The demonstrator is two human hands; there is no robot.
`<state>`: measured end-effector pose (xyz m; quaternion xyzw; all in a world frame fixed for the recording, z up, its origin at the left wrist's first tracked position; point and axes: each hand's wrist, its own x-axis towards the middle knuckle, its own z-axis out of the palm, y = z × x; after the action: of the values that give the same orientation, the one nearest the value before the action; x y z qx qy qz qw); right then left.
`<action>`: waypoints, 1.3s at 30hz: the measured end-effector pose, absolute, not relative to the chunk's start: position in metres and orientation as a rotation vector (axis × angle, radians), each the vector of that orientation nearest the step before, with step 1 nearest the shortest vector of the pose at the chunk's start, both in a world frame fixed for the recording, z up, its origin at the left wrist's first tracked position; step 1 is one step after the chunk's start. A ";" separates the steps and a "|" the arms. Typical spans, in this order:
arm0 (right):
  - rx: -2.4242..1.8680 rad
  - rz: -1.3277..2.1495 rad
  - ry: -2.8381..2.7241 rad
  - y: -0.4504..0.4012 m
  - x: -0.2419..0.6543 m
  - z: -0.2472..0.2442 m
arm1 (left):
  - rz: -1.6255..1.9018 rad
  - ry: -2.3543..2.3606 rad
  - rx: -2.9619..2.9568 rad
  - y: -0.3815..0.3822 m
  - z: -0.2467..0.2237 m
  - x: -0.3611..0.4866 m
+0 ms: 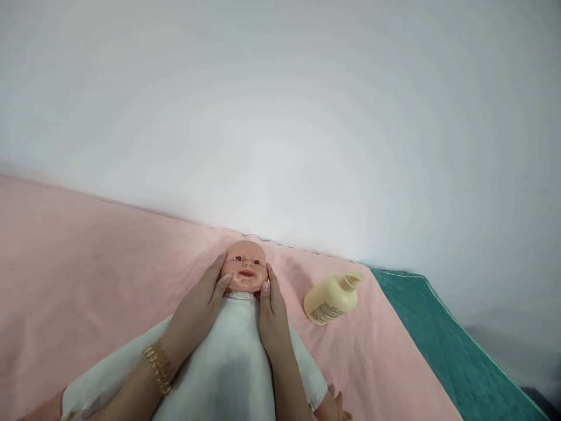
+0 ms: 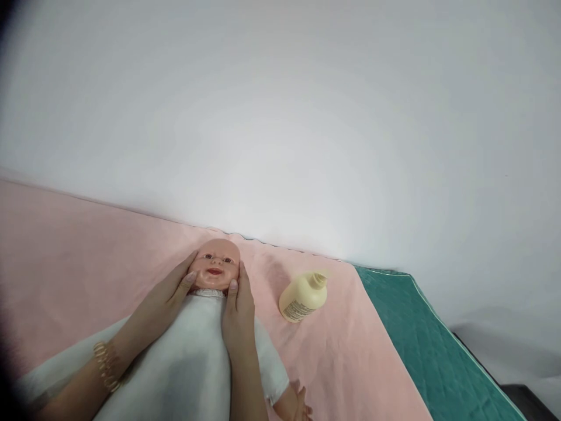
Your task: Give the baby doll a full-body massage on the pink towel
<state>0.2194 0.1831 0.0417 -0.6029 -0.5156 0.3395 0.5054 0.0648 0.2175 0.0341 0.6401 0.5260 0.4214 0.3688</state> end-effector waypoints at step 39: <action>-1.451 0.783 -1.266 0.182 0.219 0.041 | 1.082 1.342 1.630 0.221 0.028 0.062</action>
<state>0.2191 0.1815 0.0415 -0.6019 -0.5249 0.3246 0.5068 0.0623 0.2206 0.0283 0.6368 0.5244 0.4226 0.3752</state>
